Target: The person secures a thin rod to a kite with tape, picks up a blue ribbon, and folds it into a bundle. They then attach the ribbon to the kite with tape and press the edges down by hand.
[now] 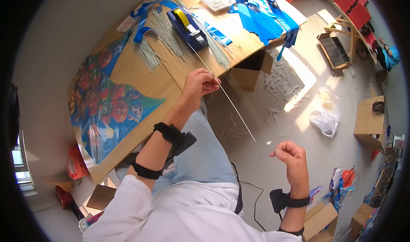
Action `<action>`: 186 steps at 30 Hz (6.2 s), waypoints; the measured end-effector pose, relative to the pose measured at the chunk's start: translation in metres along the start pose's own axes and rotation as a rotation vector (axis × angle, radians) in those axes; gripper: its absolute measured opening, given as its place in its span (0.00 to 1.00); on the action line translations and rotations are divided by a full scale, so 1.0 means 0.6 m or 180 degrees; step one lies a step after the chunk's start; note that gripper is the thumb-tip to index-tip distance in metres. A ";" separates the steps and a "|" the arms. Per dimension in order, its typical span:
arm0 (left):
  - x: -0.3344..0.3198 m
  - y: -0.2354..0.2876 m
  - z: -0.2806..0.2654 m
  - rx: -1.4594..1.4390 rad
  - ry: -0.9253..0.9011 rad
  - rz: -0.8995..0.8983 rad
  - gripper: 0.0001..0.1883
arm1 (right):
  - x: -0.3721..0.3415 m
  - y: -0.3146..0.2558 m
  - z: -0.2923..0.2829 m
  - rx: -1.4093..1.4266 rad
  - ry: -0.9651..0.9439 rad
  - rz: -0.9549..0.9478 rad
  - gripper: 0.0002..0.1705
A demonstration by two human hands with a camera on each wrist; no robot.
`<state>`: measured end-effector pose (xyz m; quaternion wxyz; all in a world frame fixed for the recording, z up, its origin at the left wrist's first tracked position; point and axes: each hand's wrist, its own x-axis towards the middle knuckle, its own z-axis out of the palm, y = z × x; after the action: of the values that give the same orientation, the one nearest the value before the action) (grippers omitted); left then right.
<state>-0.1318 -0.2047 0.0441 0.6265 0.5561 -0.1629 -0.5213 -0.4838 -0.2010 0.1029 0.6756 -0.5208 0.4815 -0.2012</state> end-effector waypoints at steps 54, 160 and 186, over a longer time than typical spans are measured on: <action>0.151 0.136 -0.147 0.0885 0.1034 0.0894 0.07 | 0.099 0.109 -0.018 0.0224 0.0017 0.0983 0.05; -0.579 -0.032 -0.698 -0.0229 0.3770 0.1682 0.08 | 0.322 -0.073 0.576 -0.2132 -0.2473 -0.0900 0.02; -0.529 -0.044 -0.701 0.0795 0.4212 0.1093 0.14 | 0.381 -0.017 0.596 -0.2813 -0.1639 -0.0775 0.09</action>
<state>0.0572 0.2858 0.0024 0.5990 0.7913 0.1089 0.0565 -0.0696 -0.1991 0.0094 0.4596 -0.8409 0.2748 0.0785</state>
